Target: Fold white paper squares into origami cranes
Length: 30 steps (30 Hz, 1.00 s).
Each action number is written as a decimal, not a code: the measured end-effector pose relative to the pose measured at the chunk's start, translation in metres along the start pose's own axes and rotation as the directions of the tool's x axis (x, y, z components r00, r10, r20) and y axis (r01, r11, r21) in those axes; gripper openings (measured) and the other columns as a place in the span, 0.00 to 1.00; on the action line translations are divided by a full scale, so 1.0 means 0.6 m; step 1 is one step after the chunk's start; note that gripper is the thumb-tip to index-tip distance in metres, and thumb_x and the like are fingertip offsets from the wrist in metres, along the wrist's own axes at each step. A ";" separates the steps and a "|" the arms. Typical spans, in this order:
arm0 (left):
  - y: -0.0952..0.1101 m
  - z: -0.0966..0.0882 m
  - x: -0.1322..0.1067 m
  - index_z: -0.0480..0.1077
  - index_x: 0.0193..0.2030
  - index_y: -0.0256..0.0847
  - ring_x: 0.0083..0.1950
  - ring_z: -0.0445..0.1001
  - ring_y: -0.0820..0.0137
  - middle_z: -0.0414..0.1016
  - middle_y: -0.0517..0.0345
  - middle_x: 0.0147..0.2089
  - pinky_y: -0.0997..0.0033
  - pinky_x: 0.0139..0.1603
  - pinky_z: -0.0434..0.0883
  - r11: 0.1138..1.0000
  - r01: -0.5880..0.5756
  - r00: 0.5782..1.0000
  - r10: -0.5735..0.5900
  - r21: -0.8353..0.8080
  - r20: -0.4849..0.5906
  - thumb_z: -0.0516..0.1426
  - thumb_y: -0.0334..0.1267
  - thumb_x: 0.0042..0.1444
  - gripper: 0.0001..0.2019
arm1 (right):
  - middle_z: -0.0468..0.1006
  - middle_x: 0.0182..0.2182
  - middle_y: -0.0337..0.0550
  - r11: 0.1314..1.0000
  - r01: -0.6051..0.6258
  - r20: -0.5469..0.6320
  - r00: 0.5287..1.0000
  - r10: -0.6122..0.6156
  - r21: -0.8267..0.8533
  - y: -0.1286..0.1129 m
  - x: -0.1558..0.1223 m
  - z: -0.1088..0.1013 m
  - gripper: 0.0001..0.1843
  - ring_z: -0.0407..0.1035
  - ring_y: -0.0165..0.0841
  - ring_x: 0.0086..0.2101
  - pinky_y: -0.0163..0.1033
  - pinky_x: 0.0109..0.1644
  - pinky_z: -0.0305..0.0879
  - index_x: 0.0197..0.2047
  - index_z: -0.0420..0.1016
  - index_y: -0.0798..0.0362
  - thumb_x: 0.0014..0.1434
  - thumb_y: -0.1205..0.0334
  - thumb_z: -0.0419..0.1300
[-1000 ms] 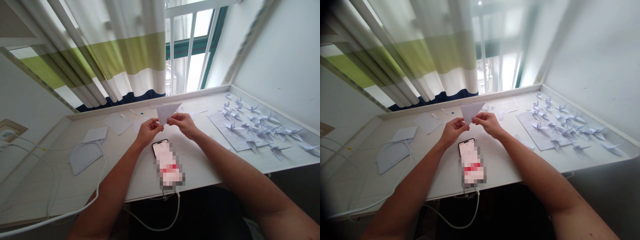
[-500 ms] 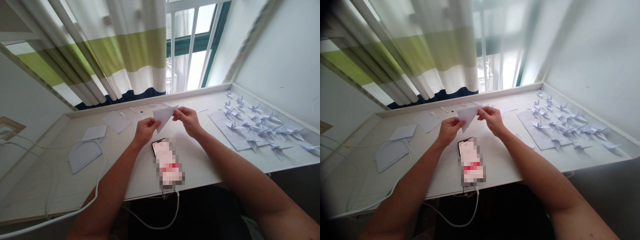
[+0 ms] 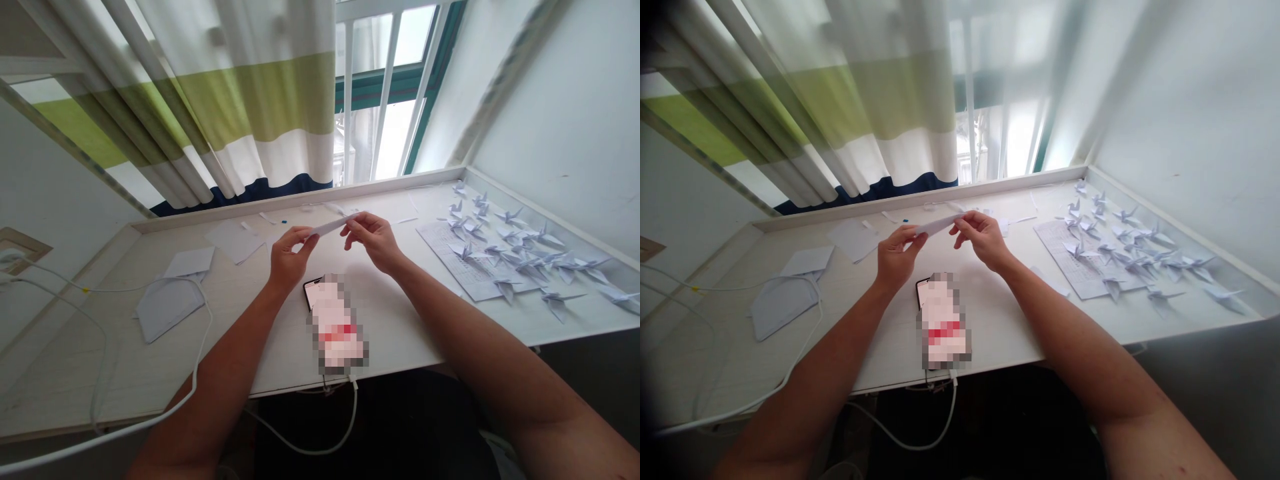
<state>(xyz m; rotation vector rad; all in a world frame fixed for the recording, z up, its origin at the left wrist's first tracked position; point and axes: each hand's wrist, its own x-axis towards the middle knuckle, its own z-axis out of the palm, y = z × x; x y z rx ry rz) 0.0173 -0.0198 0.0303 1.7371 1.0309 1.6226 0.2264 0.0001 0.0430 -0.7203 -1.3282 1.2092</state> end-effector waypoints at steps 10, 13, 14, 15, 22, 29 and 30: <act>0.006 -0.023 0.000 0.83 0.49 0.57 0.57 0.74 0.54 0.84 0.55 0.51 0.48 0.62 0.61 0.717 -0.408 0.899 0.423 0.565 0.112 0.62 0.39 0.64 0.11 | 0.85 0.35 0.41 0.974 -0.161 0.099 0.984 0.147 0.162 -0.001 -0.006 0.012 0.28 0.81 0.36 0.35 0.46 0.47 0.79 0.50 0.77 0.51 0.51 0.48 0.77; 0.005 -0.021 -0.001 0.82 0.50 0.58 0.60 0.73 0.53 0.83 0.56 0.53 0.46 0.65 0.58 0.697 -0.435 0.894 0.408 0.570 0.184 0.63 0.38 0.62 0.12 | 0.85 0.36 0.42 0.984 -0.115 0.034 0.993 0.111 0.136 0.004 -0.002 0.009 0.24 0.79 0.34 0.35 0.45 0.45 0.79 0.44 0.80 0.52 0.49 0.49 0.77; 0.007 -0.020 -0.002 0.82 0.51 0.57 0.61 0.72 0.52 0.83 0.55 0.54 0.46 0.66 0.57 0.693 -0.442 0.893 0.403 0.570 0.202 0.64 0.37 0.60 0.13 | 0.85 0.36 0.42 0.988 -0.095 -0.003 0.995 0.096 0.121 0.004 0.000 0.008 0.22 0.78 0.34 0.34 0.45 0.44 0.79 0.42 0.80 0.52 0.49 0.48 0.77; 0.009 -0.018 -0.003 0.82 0.52 0.56 0.62 0.70 0.50 0.81 0.54 0.57 0.45 0.67 0.56 0.692 -0.445 0.892 0.396 0.568 0.216 0.64 0.37 0.59 0.15 | 0.85 0.35 0.41 0.992 -0.076 -0.040 0.996 0.080 0.103 0.004 0.001 0.007 0.21 0.77 0.33 0.33 0.45 0.42 0.78 0.40 0.81 0.52 0.49 0.48 0.77; 0.015 -0.003 -0.006 0.78 0.57 0.43 0.54 0.79 0.53 0.83 0.48 0.52 0.52 0.58 0.70 0.949 -0.062 0.990 0.021 0.308 0.136 0.64 0.47 0.59 0.21 | 0.82 0.31 0.41 0.999 -0.051 -0.045 0.998 0.051 0.012 0.004 -0.001 0.009 0.17 0.73 0.32 0.30 0.41 0.36 0.73 0.34 0.84 0.53 0.48 0.49 0.77; 0.002 0.003 0.000 0.82 0.34 0.37 0.29 0.83 0.62 0.83 0.51 0.29 0.67 0.31 0.73 0.918 0.392 0.908 -0.375 -0.066 0.185 0.68 0.56 0.54 0.20 | 0.82 0.30 0.41 0.995 -0.057 -0.015 0.998 0.056 -0.076 0.015 -0.004 0.012 0.17 0.73 0.31 0.30 0.40 0.37 0.72 0.36 0.84 0.53 0.54 0.47 0.74; 0.003 0.002 0.001 0.82 0.35 0.36 0.29 0.83 0.62 0.83 0.51 0.29 0.68 0.30 0.73 0.915 0.395 0.911 -0.379 -0.081 0.160 0.68 0.56 0.53 0.21 | 0.82 0.29 0.41 0.992 -0.077 0.007 0.997 0.078 -0.100 0.016 -0.004 0.011 0.18 0.74 0.31 0.30 0.40 0.38 0.72 0.36 0.84 0.53 0.54 0.46 0.73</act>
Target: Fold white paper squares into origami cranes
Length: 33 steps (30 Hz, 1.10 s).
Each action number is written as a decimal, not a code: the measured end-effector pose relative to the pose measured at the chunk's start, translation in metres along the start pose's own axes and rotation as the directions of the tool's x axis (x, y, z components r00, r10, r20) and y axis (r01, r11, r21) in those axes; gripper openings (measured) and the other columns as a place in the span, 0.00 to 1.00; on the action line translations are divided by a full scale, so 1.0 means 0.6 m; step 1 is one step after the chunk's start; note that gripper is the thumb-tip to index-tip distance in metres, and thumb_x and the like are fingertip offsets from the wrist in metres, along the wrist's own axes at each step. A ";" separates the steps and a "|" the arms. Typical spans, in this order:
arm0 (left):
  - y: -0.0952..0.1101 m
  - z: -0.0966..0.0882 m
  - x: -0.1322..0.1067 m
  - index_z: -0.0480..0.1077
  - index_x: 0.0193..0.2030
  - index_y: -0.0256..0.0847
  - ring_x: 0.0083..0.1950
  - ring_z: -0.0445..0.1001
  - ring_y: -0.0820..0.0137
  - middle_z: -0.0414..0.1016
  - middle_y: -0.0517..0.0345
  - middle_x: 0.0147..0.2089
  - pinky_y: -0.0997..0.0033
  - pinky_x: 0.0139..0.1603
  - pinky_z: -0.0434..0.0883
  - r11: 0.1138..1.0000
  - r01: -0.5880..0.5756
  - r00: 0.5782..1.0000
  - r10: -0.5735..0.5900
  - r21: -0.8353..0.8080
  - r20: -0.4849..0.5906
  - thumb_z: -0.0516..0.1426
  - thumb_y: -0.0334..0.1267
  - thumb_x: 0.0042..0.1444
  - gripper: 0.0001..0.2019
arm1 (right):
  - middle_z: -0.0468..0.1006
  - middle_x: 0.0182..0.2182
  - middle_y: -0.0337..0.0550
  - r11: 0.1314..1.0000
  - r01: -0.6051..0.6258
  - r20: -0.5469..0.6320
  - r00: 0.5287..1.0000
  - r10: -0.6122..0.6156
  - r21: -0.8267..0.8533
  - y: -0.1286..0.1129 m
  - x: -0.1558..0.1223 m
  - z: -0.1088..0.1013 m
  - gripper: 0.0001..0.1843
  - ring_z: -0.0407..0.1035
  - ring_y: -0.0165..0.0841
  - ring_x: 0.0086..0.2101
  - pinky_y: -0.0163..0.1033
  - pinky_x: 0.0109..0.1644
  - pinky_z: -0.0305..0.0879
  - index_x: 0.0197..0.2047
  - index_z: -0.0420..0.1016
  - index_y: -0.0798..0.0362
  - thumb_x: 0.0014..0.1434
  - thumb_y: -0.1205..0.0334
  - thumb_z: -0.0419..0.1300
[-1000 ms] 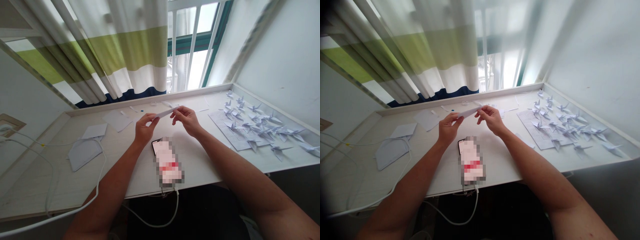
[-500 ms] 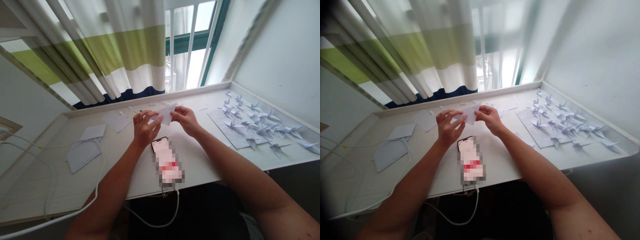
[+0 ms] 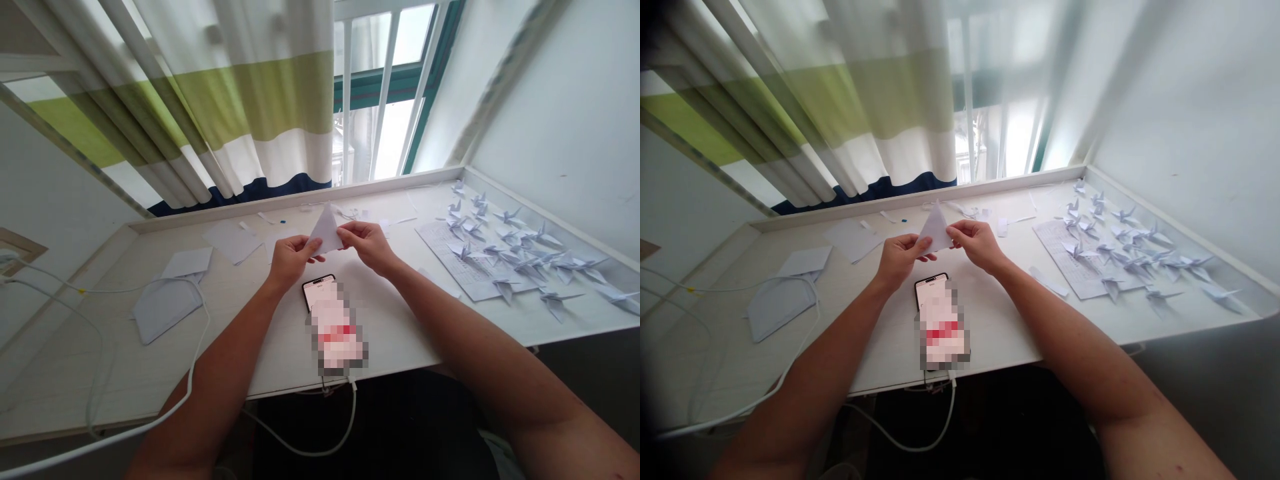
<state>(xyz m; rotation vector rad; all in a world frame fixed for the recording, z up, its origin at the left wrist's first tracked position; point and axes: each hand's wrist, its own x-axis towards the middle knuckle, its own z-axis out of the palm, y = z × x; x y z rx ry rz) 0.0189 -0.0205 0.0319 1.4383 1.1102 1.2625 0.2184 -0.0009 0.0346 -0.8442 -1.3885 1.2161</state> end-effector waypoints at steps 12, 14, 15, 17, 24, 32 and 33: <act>0.004 -0.009 0.004 0.82 0.38 0.36 0.34 0.82 0.65 0.84 0.52 0.34 0.67 0.36 0.77 0.994 -0.013 1.000 0.012 -0.113 -0.012 0.70 0.52 0.50 0.19 | 0.80 0.24 0.41 0.995 -0.040 0.091 0.995 0.049 -0.096 -0.002 -0.008 0.004 0.21 0.73 0.31 0.27 0.39 0.37 0.73 0.31 0.80 0.55 0.55 0.43 0.72; 0.002 -0.009 0.006 0.82 0.36 0.36 0.32 0.80 0.67 0.84 0.53 0.33 0.68 0.35 0.76 0.993 -0.027 0.999 0.024 -0.119 -0.032 0.71 0.51 0.49 0.18 | 0.79 0.23 0.40 0.993 -0.037 0.081 0.996 0.046 -0.109 -0.001 -0.009 0.005 0.21 0.72 0.30 0.26 0.38 0.36 0.72 0.29 0.79 0.54 0.55 0.43 0.72; 0.000 -0.010 0.007 0.82 0.36 0.36 0.31 0.79 0.68 0.84 0.53 0.32 0.69 0.35 0.75 0.993 -0.031 0.999 0.026 -0.112 -0.040 0.71 0.51 0.49 0.18 | 0.79 0.23 0.40 0.993 -0.035 0.075 0.996 0.044 -0.117 0.001 -0.009 0.006 0.21 0.71 0.30 0.26 0.38 0.35 0.71 0.29 0.78 0.54 0.55 0.43 0.71; -0.006 -0.011 0.009 0.82 0.35 0.36 0.30 0.78 0.69 0.83 0.53 0.30 0.69 0.33 0.74 0.995 -0.033 0.998 0.028 -0.092 -0.055 0.71 0.52 0.49 0.19 | 0.78 0.23 0.40 0.990 -0.030 0.066 0.997 0.040 -0.141 0.009 -0.008 0.006 0.21 0.71 0.30 0.25 0.37 0.33 0.70 0.29 0.78 0.54 0.56 0.44 0.71; -0.035 -0.021 0.020 0.82 0.35 0.36 0.31 0.78 0.69 0.83 0.54 0.32 0.67 0.35 0.78 0.996 -0.022 0.996 0.014 -0.089 -0.089 0.72 0.54 0.46 0.21 | 0.78 0.24 0.40 0.974 -0.029 0.066 0.997 0.045 -0.226 0.035 -0.001 0.007 0.17 0.70 0.29 0.23 0.37 0.31 0.67 0.31 0.78 0.54 0.57 0.47 0.68; -0.053 -0.024 0.032 0.82 0.35 0.37 0.33 0.77 0.69 0.83 0.55 0.33 0.66 0.36 0.80 0.996 -0.016 0.996 0.008 -0.088 -0.094 0.72 0.54 0.45 0.21 | 0.79 0.24 0.40 0.984 -0.114 0.065 0.990 0.124 -0.139 0.036 0.009 0.012 0.08 0.70 0.30 0.24 0.36 0.32 0.67 0.33 0.79 0.54 0.52 0.58 0.65; -0.055 -0.024 0.033 0.82 0.35 0.37 0.33 0.77 0.68 0.83 0.55 0.33 0.66 0.36 0.80 0.996 -0.014 0.996 0.006 -0.085 -0.092 0.72 0.54 0.44 0.21 | 0.80 0.24 0.40 0.983 -0.130 0.074 0.987 0.140 -0.129 0.037 0.012 0.013 0.07 0.71 0.30 0.24 0.36 0.32 0.67 0.32 0.79 0.54 0.51 0.60 0.64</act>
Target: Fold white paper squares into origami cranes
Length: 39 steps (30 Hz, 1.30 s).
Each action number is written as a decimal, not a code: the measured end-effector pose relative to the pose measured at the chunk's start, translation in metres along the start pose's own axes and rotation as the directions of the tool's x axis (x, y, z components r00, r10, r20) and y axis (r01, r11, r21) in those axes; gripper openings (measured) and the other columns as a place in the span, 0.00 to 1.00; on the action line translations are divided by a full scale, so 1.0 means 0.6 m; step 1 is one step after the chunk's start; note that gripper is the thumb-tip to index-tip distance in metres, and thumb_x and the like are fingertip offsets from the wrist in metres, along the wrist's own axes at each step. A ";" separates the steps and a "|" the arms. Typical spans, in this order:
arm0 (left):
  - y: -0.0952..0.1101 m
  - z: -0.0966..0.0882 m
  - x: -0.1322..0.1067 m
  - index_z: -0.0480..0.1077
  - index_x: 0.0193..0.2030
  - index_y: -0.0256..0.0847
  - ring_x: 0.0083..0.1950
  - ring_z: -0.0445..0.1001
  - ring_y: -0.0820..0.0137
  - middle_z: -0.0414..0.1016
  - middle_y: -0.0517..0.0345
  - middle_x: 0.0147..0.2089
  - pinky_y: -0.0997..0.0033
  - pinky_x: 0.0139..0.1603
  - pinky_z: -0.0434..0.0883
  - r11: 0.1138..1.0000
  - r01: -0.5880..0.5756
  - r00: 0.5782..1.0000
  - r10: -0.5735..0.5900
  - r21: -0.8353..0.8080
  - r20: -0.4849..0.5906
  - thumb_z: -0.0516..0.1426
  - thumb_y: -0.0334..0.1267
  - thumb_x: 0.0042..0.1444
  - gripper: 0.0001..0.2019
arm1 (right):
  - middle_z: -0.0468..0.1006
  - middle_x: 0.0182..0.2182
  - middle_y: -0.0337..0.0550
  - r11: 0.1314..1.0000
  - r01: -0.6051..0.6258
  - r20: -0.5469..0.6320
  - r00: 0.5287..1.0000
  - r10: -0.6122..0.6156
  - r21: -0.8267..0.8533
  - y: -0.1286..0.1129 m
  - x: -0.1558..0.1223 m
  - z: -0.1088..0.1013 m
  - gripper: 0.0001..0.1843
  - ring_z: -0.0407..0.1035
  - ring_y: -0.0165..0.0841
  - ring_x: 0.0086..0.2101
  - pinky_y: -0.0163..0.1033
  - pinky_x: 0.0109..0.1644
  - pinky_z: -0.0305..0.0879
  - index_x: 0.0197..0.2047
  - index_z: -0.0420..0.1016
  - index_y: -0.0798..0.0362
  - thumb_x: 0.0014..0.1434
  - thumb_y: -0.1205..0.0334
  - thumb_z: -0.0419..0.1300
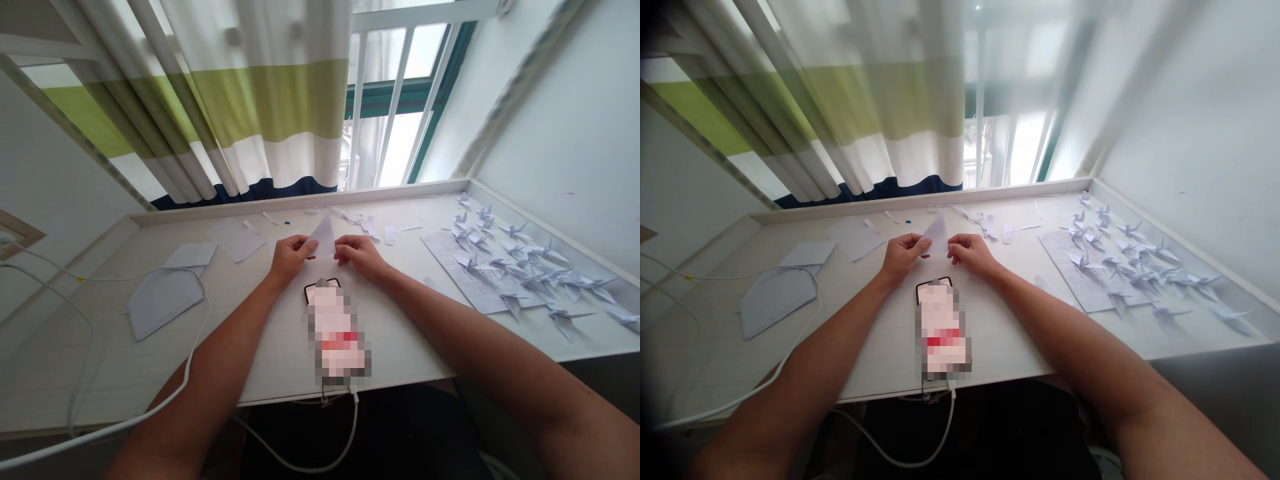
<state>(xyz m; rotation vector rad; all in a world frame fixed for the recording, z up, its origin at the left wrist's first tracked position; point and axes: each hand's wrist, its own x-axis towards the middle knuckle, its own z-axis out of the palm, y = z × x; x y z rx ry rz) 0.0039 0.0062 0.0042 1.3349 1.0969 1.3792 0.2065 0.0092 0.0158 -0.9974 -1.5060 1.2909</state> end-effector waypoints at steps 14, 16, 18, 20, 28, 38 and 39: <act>0.000 -0.008 -0.005 0.82 0.37 0.38 0.33 0.78 0.67 0.85 0.53 0.35 0.69 0.37 0.74 0.999 0.024 0.998 -0.025 0.036 0.052 0.72 0.53 0.46 0.20 | 0.77 0.21 0.39 0.997 -0.012 0.041 0.999 0.015 -0.072 0.002 0.006 0.006 0.14 0.67 0.28 0.21 0.34 0.27 0.63 0.24 0.73 0.53 0.58 0.56 0.61; 0.002 -0.010 -0.006 0.82 0.38 0.38 0.34 0.80 0.65 0.85 0.52 0.36 0.67 0.38 0.75 0.997 0.071 0.995 -0.072 0.016 0.068 0.73 0.53 0.45 0.21 | 0.77 0.22 0.39 0.997 -0.024 0.048 0.998 0.027 -0.071 -0.001 0.004 0.005 0.13 0.68 0.28 0.22 0.34 0.28 0.64 0.25 0.74 0.54 0.59 0.57 0.61; 0.003 -0.011 -0.007 0.82 0.38 0.38 0.35 0.81 0.63 0.86 0.51 0.36 0.66 0.38 0.76 0.995 0.096 0.992 -0.096 0.007 0.083 0.74 0.53 0.44 0.22 | 0.77 0.22 0.40 0.996 -0.031 0.060 0.998 0.036 -0.082 -0.004 0.002 0.004 0.13 0.69 0.28 0.23 0.34 0.30 0.65 0.26 0.75 0.54 0.59 0.57 0.61; 0.003 -0.012 -0.007 0.82 0.39 0.38 0.36 0.81 0.62 0.86 0.51 0.36 0.66 0.38 0.76 0.996 0.092 0.992 -0.092 0.009 0.086 0.74 0.53 0.44 0.22 | 0.78 0.23 0.40 0.995 -0.021 0.075 0.997 0.029 -0.097 -0.004 0.000 0.003 0.13 0.70 0.28 0.23 0.34 0.30 0.65 0.26 0.75 0.54 0.59 0.58 0.61; 0.000 -0.011 -0.006 0.81 0.40 0.39 0.39 0.81 0.62 0.85 0.51 0.40 0.64 0.44 0.76 0.999 0.036 0.995 -0.035 -0.012 0.094 0.73 0.51 0.45 0.21 | 0.78 0.22 0.39 0.994 0.039 0.055 0.998 -0.033 -0.102 0.002 0.001 0.001 0.15 0.69 0.29 0.22 0.36 0.30 0.66 0.29 0.76 0.53 0.62 0.52 0.62; 0.001 0.006 -0.005 0.71 0.51 0.43 0.51 0.78 0.62 0.78 0.51 0.52 0.66 0.45 0.73 0.915 -0.234 0.965 0.259 0.329 -0.032 0.71 0.44 0.48 0.24 | 0.77 0.25 0.39 0.972 0.130 0.017 0.992 -0.129 -0.198 0.002 -0.006 0.009 0.14 0.72 0.30 0.26 0.36 0.32 0.66 0.30 0.74 0.53 0.63 0.54 0.61; 0.003 0.008 -0.008 0.71 0.53 0.44 0.52 0.78 0.61 0.78 0.50 0.53 0.64 0.47 0.73 0.895 -0.257 0.959 0.283 0.365 -0.019 0.70 0.44 0.50 0.25 | 0.77 0.26 0.40 0.972 0.142 0.023 0.990 -0.140 -0.189 0.002 -0.007 0.009 0.14 0.72 0.31 0.26 0.37 0.32 0.66 0.31 0.75 0.53 0.64 0.53 0.61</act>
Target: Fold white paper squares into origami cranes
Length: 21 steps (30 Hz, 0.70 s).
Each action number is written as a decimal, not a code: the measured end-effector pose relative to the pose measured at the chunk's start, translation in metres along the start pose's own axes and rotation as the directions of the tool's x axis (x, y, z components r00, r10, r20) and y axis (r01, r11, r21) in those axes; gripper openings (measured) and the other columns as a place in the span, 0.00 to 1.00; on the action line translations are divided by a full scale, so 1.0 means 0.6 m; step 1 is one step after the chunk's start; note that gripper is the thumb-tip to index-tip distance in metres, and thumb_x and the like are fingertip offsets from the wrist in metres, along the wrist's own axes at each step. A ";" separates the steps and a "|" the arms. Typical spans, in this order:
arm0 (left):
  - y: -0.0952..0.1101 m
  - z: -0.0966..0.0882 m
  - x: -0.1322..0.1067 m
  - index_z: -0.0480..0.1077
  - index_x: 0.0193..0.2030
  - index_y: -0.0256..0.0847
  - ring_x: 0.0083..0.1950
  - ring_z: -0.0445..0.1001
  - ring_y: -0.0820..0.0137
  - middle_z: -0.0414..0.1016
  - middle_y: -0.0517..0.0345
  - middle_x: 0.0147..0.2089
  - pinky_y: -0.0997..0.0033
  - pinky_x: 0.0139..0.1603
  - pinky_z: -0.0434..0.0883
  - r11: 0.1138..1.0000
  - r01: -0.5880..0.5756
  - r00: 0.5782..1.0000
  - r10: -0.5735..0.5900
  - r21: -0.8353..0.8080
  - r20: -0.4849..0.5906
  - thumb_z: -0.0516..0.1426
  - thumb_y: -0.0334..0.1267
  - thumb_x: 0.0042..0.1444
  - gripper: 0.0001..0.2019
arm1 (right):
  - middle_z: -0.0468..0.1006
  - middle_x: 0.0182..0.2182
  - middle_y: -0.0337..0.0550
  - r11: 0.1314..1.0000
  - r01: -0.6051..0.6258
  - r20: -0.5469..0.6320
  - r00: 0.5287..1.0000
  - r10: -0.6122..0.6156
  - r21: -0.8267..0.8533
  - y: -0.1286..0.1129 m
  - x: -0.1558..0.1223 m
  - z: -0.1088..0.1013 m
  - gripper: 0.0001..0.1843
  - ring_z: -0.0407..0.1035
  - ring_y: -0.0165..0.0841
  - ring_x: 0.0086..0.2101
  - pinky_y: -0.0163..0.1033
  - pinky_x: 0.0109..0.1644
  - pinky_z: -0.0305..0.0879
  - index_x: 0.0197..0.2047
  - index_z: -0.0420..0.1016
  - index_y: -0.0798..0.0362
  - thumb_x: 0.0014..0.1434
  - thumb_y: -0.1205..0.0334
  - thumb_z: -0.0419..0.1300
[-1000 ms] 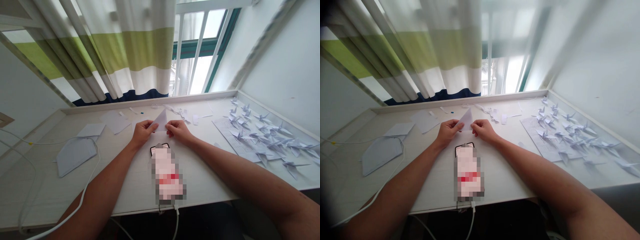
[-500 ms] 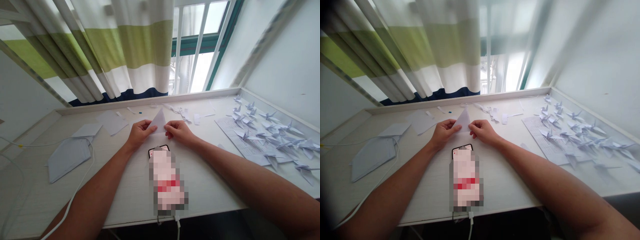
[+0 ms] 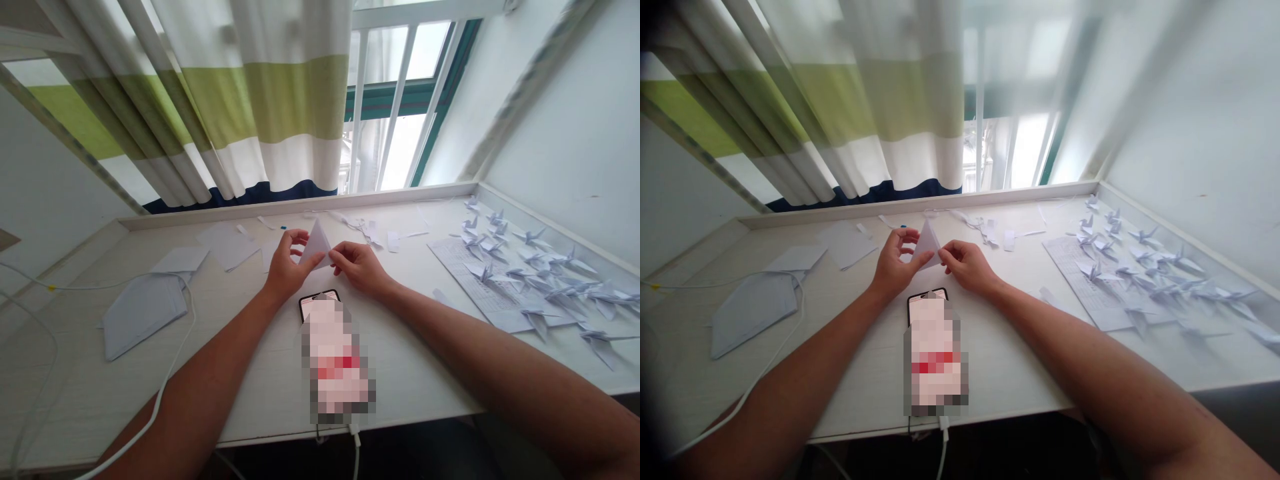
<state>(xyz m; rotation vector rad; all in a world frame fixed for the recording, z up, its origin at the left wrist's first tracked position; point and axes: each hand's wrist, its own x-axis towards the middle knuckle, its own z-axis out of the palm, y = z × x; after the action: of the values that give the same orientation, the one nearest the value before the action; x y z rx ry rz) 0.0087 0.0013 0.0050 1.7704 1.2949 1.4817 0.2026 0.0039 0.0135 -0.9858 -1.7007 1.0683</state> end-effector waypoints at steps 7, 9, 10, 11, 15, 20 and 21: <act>0.007 -0.001 -0.011 0.64 0.71 0.46 0.62 0.75 0.52 0.73 0.42 0.66 0.55 0.59 0.72 0.988 -0.133 0.981 0.120 0.081 0.151 0.72 0.49 0.48 0.44 | 0.78 0.29 0.41 0.994 0.086 -0.015 0.996 -0.085 0.065 0.006 0.000 -0.003 0.17 0.73 0.34 0.32 0.39 0.39 0.70 0.33 0.76 0.52 0.65 0.47 0.62; 0.006 0.002 -0.012 0.61 0.73 0.47 0.60 0.76 0.53 0.72 0.42 0.67 0.55 0.58 0.73 0.984 -0.156 0.977 0.140 0.090 0.159 0.72 0.49 0.48 0.46 | 0.78 0.29 0.41 0.993 0.106 -0.022 0.994 -0.105 0.048 0.006 0.000 -0.004 0.17 0.72 0.34 0.32 0.39 0.38 0.69 0.34 0.76 0.52 0.65 0.47 0.62; 0.006 0.003 -0.012 0.60 0.73 0.47 0.58 0.77 0.54 0.71 0.43 0.67 0.55 0.58 0.74 0.982 -0.163 0.976 0.147 0.092 0.158 0.72 0.49 0.50 0.46 | 0.78 0.30 0.41 0.993 0.113 -0.022 0.993 -0.112 0.041 0.006 0.000 -0.004 0.16 0.72 0.34 0.32 0.39 0.38 0.68 0.34 0.76 0.52 0.65 0.47 0.62; 0.006 0.004 -0.012 0.60 0.73 0.48 0.56 0.77 0.56 0.71 0.43 0.67 0.56 0.57 0.74 0.982 -0.166 0.976 0.150 0.093 0.156 0.71 0.49 0.51 0.44 | 0.78 0.30 0.41 0.992 0.117 -0.020 0.993 -0.117 0.035 0.005 0.000 -0.004 0.17 0.71 0.34 0.32 0.39 0.38 0.68 0.34 0.77 0.52 0.65 0.47 0.62; 0.008 0.004 -0.011 0.63 0.71 0.48 0.53 0.79 0.58 0.72 0.45 0.66 0.56 0.56 0.76 0.985 -0.161 0.977 0.149 0.067 0.156 0.70 0.48 0.53 0.40 | 0.79 0.29 0.41 0.992 0.116 -0.021 0.993 -0.115 0.039 -0.001 -0.001 -0.005 0.18 0.71 0.34 0.32 0.39 0.39 0.69 0.33 0.76 0.52 0.64 0.45 0.63; 0.011 0.000 -0.011 0.66 0.69 0.47 0.53 0.80 0.58 0.72 0.45 0.67 0.56 0.58 0.76 0.991 -0.131 0.978 0.130 -0.004 0.162 0.70 0.46 0.52 0.38 | 0.79 0.29 0.42 0.993 0.115 -0.045 0.993 -0.113 0.032 -0.008 -0.004 -0.006 0.17 0.73 0.35 0.32 0.41 0.40 0.70 0.33 0.76 0.52 0.65 0.47 0.62; 0.012 0.000 -0.011 0.66 0.69 0.47 0.54 0.80 0.58 0.73 0.45 0.66 0.57 0.58 0.76 0.993 -0.111 0.980 0.114 -0.025 0.163 0.70 0.46 0.53 0.37 | 0.79 0.29 0.42 0.993 0.119 -0.050 0.992 -0.118 0.019 -0.008 -0.004 -0.006 0.16 0.73 0.35 0.32 0.41 0.40 0.70 0.33 0.76 0.52 0.65 0.48 0.62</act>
<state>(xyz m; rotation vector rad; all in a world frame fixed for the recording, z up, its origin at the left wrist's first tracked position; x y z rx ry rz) 0.0114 -0.0077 0.0076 1.9394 1.1147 1.3674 0.2059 0.0009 0.0183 -0.8787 -1.6831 0.9757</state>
